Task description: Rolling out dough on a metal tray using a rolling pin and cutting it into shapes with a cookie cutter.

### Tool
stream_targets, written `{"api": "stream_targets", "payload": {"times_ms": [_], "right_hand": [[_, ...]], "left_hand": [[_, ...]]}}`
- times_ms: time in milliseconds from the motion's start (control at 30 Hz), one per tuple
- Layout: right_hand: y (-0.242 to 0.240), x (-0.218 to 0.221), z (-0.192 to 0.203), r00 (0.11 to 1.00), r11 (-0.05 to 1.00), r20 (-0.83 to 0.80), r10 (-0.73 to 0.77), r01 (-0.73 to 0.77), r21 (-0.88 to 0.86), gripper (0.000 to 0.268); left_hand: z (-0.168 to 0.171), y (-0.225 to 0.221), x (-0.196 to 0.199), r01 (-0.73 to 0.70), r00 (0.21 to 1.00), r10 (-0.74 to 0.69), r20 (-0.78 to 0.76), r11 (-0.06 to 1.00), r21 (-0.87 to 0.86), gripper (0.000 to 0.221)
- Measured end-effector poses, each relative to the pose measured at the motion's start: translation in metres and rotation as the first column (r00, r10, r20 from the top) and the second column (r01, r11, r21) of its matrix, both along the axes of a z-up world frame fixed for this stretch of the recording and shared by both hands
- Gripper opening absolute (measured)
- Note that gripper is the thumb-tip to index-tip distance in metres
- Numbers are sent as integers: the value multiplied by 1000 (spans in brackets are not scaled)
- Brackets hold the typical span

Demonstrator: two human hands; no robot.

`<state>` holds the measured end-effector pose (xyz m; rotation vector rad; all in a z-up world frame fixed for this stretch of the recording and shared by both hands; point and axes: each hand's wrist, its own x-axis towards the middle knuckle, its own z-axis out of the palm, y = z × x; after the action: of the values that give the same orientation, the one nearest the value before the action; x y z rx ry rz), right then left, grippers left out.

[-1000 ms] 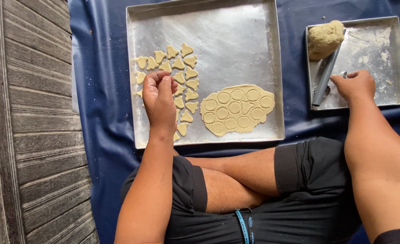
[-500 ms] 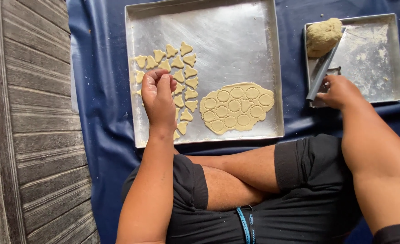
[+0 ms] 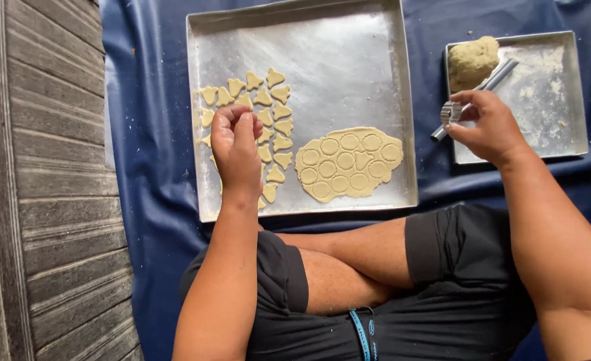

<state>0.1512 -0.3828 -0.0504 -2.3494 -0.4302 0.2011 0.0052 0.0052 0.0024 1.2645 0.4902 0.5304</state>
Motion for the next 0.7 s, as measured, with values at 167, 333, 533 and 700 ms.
{"api": "stream_targets", "payload": {"times_ms": [167, 333, 533, 700], "right_hand": [[18, -11, 6, 999, 999, -24, 28, -29, -25, 50], [36, -24, -13, 985, 969, 20, 169, -163, -185, 54], [50, -30, -86, 885, 656, 143, 443, -212, -724, 51], [60, -35, -83, 880, 617, 111, 462, -229, -753, 44]], "left_hand": [[0, -1, -3, -4, 1000, 4, -12, 1000, -12, 16], [0, -8, 1, -50, 998, 54, -42, 993, 106, 12], [6, -7, -2, -56, 998, 60, -36, 994, 96, 13], [5, -5, -3, -64, 998, 66, -19, 994, 84, 13]]}}
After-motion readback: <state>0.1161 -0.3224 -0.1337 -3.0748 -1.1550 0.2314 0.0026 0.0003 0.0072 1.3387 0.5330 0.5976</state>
